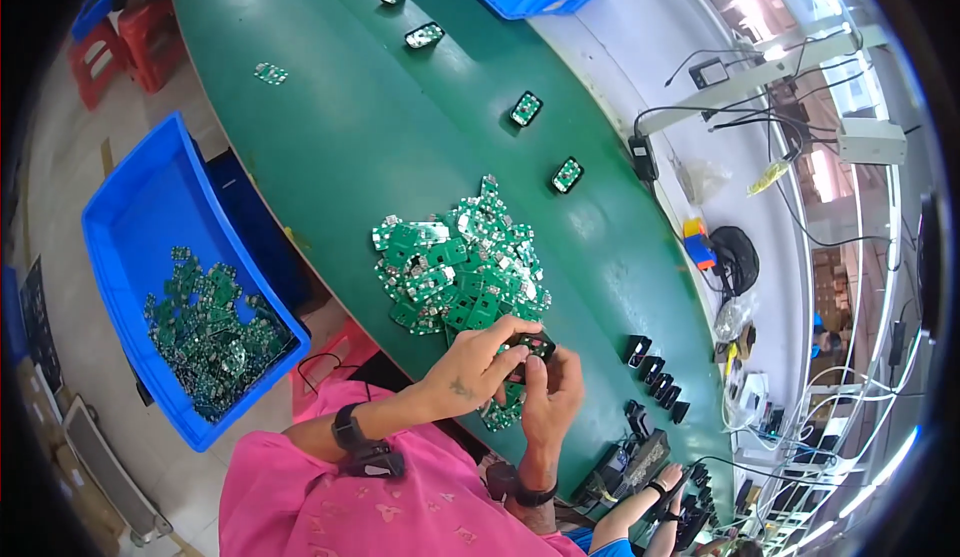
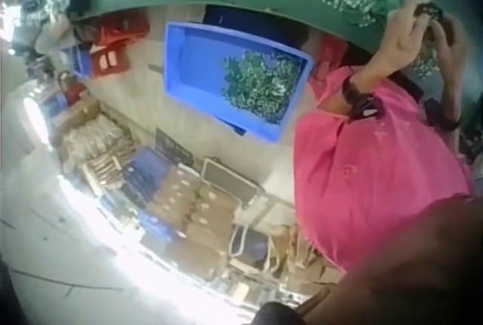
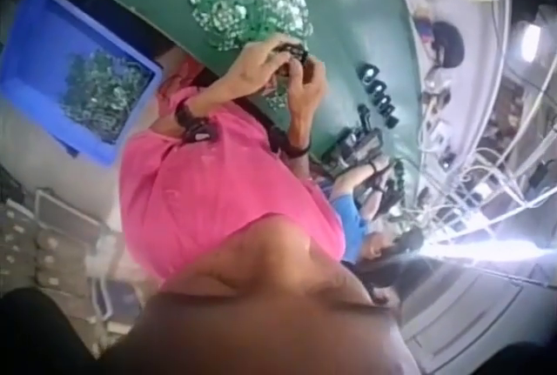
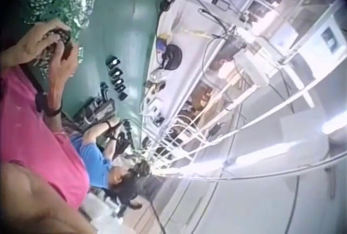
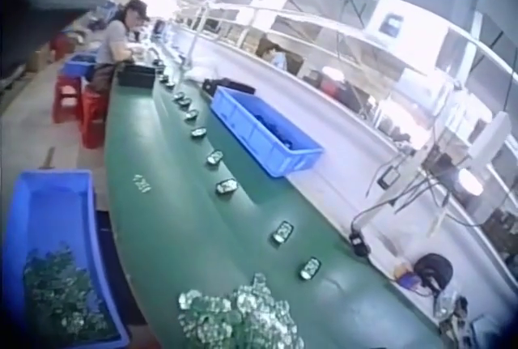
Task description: The person picks up a circuit board and a black plastic housing, fits the board into the housing, and presses them together by hand. They then place the assembled unit onto the green conveyor belt and repeat the process.
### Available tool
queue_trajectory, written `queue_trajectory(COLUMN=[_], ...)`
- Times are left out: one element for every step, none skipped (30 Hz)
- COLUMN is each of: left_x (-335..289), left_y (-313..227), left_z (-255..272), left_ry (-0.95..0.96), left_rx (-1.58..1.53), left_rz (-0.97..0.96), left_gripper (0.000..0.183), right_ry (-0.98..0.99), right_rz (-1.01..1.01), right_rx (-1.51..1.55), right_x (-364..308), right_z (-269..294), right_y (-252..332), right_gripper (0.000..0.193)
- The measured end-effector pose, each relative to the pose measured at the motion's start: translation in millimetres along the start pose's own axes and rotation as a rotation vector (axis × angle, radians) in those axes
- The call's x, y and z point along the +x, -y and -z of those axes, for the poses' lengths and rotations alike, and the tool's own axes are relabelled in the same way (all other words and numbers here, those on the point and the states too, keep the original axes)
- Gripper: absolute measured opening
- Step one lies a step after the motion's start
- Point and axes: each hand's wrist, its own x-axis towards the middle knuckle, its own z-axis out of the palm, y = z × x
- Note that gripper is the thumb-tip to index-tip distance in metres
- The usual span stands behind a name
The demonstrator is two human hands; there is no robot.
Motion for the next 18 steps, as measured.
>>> queue_trajectory(left_x=[4.0, 8.5, 13.9, 19.2, 25.2, 32.5, 39.3, 45.7, 51.6, 56.6, 61.0, 65.8, 68.5, 71.5, 71.8, 75.2, 82.3, 91.4], left_y=[-1.3, -2.0, -2.6, -3.4, -3.1, -2.7, -2.9, -1.2, 1.1, 3.1, 3.2, 0.7, -2.7, -3.8, 0.0, 12.7, 15.1, 15.9], left_z=[0.4, 0.8, 0.9, 1.3, 1.1, -0.8, -4.3, -7.7, -12.1, -15.4, -16.8, -17.2, -15.7, -12.2, -10.8, -10.4, -11.3, -10.2], left_ry=[0.009, 0.025, 0.02, 0.022, 0.048, 0.034, 0.028, 0.074, 0.057, 0.045, 0.096, 0.099, 0.08, 0.092, 0.092, 0.079, 0.055, 0.026], left_rx=[0.003, 0.009, 0.013, 0.023, 0.037, 0.039, 0.041, 0.057, 0.084, 0.105, 0.115, 0.154, 0.196, 0.246, 0.248, 0.237, 0.226, 0.226], left_rz=[0.056, 0.069, 0.075, 0.086, 0.105, 0.117, 0.129, 0.15, 0.082, 0.011, 0.027, 0.005, -0.023, 0.006, -0.002, -0.142, -0.282, -0.296], left_gripper=[0.031, 0.031, 0.03, 0.03, 0.03, 0.03, 0.029, 0.029, 0.028, 0.027, 0.027, 0.027, 0.026, 0.026, 0.026, 0.025, 0.025, 0.025], right_ry=[-0.001, -0.006, -0.021, 0.055, 0.131, 0.148, 0.116, 0.06, 0.002, -0.04, -0.091, -0.136, -0.154, -0.151, -0.139, -0.146, -0.134, -0.209], right_rz=[-0.026, -0.052, -0.071, -0.082, -0.095, -0.18, -0.213, -0.149, -0.086, -0.124, -0.074, -0.016, -0.029, -0.029, -0.014, 0.03, 0.054, 0.2], right_rx=[0.146, 0.294, 0.298, 0.224, 0.151, 0.16, 0.172, 0.153, 0.128, 0.132, 0.104, 0.069, 0.074, 0.063, 0.047, 0.007, 0.008, 0.003], right_x=[2.4, 6.1, 10.9, 15.0, 18.8, 23.8, 27.6, 30.5, 32.9, 34.3, 35.9, 38.5, 40.4, 42.1, 46.5, 49.7, 55.2, 62.4], right_z=[-5.6, -8.4, -7.5, -5.9, -4.7, -2.9, -2.1, -2.3, -2.1, -2.5, -3.3, -2.4, -2.9, -5.1, -6.1, -7.4, -7.7, -9.7], right_y=[5.5, 9.5, 10.2, 10.1, 10.2, 12.9, 9.3, 4.8, 1.1, -0.1, 0.1, 1.1, 0.1, -2.0, -1.8, -5.6, -10.3, -16.8], right_gripper=[0.018, 0.031, 0.031, 0.038, 0.046, 0.043, 0.043, 0.041, 0.04, 0.04, 0.038, 0.037, 0.037, 0.036, 0.036, 0.036, 0.036, 0.037])
